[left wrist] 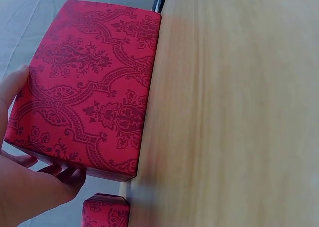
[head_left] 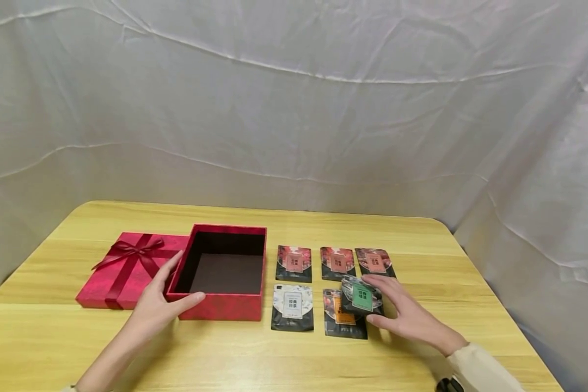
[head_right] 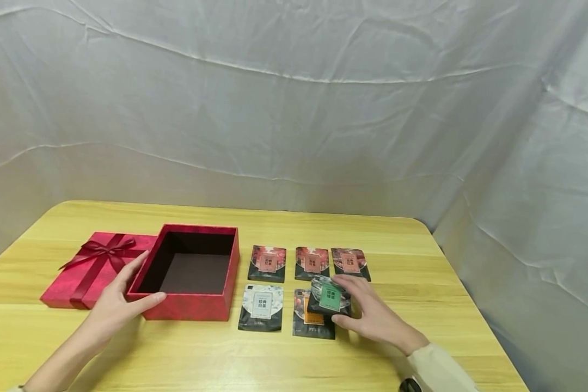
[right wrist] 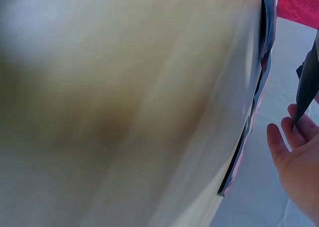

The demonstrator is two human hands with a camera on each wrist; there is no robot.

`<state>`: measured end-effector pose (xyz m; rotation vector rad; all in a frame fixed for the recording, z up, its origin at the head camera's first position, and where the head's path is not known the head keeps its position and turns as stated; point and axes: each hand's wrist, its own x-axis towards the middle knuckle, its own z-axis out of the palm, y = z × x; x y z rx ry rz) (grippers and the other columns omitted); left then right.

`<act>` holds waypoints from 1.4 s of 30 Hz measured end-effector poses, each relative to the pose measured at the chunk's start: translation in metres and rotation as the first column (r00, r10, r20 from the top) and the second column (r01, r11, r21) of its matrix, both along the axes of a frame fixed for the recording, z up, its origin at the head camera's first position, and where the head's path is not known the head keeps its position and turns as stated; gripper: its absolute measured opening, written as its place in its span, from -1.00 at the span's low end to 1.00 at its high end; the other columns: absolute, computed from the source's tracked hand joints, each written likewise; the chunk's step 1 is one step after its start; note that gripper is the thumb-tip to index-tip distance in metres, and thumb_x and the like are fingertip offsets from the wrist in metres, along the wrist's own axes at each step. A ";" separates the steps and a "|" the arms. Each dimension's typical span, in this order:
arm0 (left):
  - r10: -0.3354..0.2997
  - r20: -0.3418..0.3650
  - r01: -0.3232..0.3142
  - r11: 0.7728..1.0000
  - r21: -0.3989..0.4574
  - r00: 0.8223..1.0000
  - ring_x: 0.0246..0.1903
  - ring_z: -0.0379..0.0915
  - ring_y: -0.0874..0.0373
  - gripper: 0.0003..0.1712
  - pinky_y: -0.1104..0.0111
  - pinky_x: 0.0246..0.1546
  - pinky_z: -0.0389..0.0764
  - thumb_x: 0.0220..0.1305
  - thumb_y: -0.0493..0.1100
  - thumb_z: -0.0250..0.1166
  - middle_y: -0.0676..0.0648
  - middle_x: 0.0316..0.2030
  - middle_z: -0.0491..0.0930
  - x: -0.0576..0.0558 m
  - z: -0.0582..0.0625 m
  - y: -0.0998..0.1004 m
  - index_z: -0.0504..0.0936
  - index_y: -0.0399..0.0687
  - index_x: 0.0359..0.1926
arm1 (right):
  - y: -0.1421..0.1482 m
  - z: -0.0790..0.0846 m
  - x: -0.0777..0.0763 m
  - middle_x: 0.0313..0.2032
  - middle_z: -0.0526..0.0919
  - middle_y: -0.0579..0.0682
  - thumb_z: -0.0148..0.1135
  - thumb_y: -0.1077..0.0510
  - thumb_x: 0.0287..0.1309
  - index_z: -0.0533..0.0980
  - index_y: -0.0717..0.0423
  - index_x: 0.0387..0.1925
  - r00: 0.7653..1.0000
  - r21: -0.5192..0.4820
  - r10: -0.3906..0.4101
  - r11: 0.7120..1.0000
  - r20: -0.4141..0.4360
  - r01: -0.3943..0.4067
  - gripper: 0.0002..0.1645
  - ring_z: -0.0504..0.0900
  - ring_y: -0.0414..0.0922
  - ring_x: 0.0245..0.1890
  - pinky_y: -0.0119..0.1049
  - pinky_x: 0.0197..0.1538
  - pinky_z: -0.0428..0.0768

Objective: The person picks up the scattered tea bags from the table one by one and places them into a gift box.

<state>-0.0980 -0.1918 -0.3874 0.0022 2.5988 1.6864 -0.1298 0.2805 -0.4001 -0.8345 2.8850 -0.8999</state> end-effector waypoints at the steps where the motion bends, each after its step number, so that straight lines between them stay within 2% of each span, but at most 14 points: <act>1: 0.000 -0.002 0.000 1.000 0.000 1.000 0.32 0.01 -0.29 0.10 -0.30 0.13 0.23 0.17 -0.07 0.40 -0.30 0.41 0.05 0.000 0.000 0.000 -0.13 0.04 0.54 | -0.002 0.000 -0.001 0.30 0.28 0.27 0.38 -0.03 0.05 0.29 0.15 0.36 1.000 -0.001 0.003 1.000 -0.001 -0.003 -0.13 0.24 0.30 0.26 0.48 0.05 0.26; 9: 0.003 -0.019 -0.003 1.000 0.013 1.000 0.29 0.08 -0.26 0.09 -0.28 0.14 0.26 0.17 -0.06 0.40 -0.29 0.39 0.10 0.001 0.000 0.000 -0.11 0.04 0.53 | -0.017 0.003 -0.007 0.31 0.28 0.29 0.36 -0.08 0.07 0.29 0.15 0.35 0.999 0.018 0.032 0.999 -0.012 -0.032 -0.13 0.12 0.40 0.31 0.52 0.08 0.16; 15: -0.001 -0.019 0.002 1.000 0.012 1.000 0.32 0.03 -0.27 0.09 -0.29 0.13 0.24 0.18 -0.06 0.40 -0.29 0.41 0.06 0.000 -0.001 0.000 -0.11 0.04 0.53 | -0.027 0.007 -0.013 0.33 0.25 0.29 0.35 -0.14 0.08 0.27 0.14 0.37 0.999 0.040 0.042 0.998 -0.001 -0.042 -0.10 0.08 0.41 0.32 0.53 0.07 0.16; 28: -0.001 -0.026 0.001 1.000 0.013 1.000 0.36 -0.07 -0.30 0.09 -0.35 0.15 0.15 0.17 -0.08 0.41 -0.28 0.44 -0.01 0.000 -0.003 0.000 -0.11 0.05 0.53 | -0.045 0.015 -0.026 0.35 0.23 0.25 0.40 -0.07 0.02 0.27 0.12 0.38 0.998 0.006 0.060 0.998 0.028 -0.060 -0.08 0.06 0.37 0.35 0.51 0.16 0.04; 36: -0.002 -0.029 0.002 1.000 0.012 1.000 0.36 -0.08 -0.31 0.09 -0.37 0.14 0.13 0.17 -0.09 0.41 -0.28 0.44 -0.02 0.000 -0.001 0.000 -0.11 0.05 0.53 | -0.055 0.022 -0.035 0.35 0.27 0.19 0.39 -0.13 0.02 0.28 0.08 0.38 0.996 0.018 0.086 0.996 -0.007 -0.086 -0.07 0.19 0.28 0.32 0.48 0.15 0.12; 42: 0.001 -0.014 -0.001 1.000 0.012 1.000 0.34 -0.04 -0.30 0.09 -0.37 0.14 0.13 0.17 -0.09 0.40 -0.29 0.43 0.01 0.000 -0.001 0.000 -0.12 0.05 0.54 | -0.066 0.041 -0.048 0.34 0.28 0.13 0.41 -0.11 0.01 0.25 0.03 0.39 0.997 0.005 0.083 0.997 0.001 -0.083 -0.06 0.26 0.16 0.30 0.40 0.15 0.24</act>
